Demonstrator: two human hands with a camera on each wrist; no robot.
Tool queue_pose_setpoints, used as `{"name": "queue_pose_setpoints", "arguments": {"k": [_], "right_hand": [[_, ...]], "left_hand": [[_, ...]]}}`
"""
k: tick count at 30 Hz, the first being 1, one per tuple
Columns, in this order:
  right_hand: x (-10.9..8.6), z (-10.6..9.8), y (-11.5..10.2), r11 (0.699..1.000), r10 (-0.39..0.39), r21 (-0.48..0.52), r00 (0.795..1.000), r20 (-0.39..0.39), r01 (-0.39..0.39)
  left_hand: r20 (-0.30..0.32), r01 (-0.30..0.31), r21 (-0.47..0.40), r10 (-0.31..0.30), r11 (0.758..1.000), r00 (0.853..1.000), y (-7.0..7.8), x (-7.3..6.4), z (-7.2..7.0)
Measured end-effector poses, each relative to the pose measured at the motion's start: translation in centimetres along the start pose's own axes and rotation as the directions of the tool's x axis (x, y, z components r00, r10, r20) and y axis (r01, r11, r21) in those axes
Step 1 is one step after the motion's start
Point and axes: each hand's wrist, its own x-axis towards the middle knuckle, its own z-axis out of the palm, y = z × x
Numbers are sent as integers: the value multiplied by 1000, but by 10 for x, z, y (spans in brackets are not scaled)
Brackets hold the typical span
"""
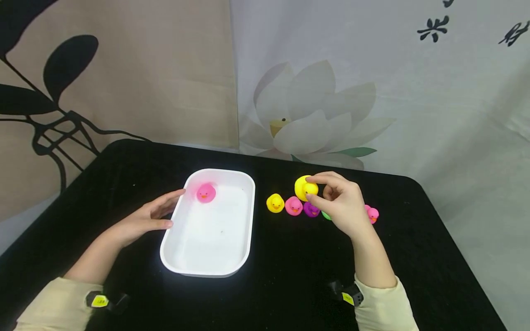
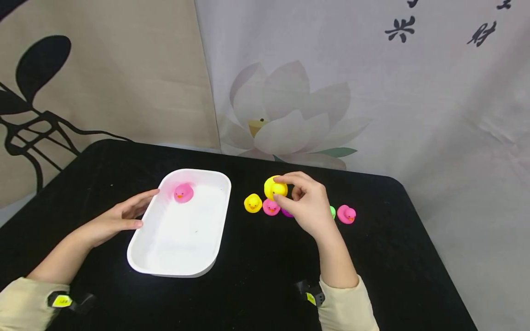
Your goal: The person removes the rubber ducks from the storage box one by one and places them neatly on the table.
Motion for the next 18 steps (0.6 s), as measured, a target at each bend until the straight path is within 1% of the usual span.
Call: {"name": "queue_pose_setpoints", "arguments": {"k": [5, 9, 13, 18], "right_hand": [[-4, -13, 5, 1000, -20, -9, 999, -33, 19], [-6, -24, 8, 1000, -29, 6, 997, -71, 30], [-8, -33, 12, 999, -26, 26, 993, -111, 29], [-9, -43, 17, 1000, -16, 19, 988, -155, 19]], "left_hand": [[2, 4, 0, -4, 1000, 1000, -2, 0, 0], [5, 7, -3, -7, 1000, 1000, -3, 0, 0], [-3, 16, -13, -16, 1000, 1000, -4, 0, -1], [-6, 17, -9, -17, 1000, 1000, -6, 0, -2]]}}
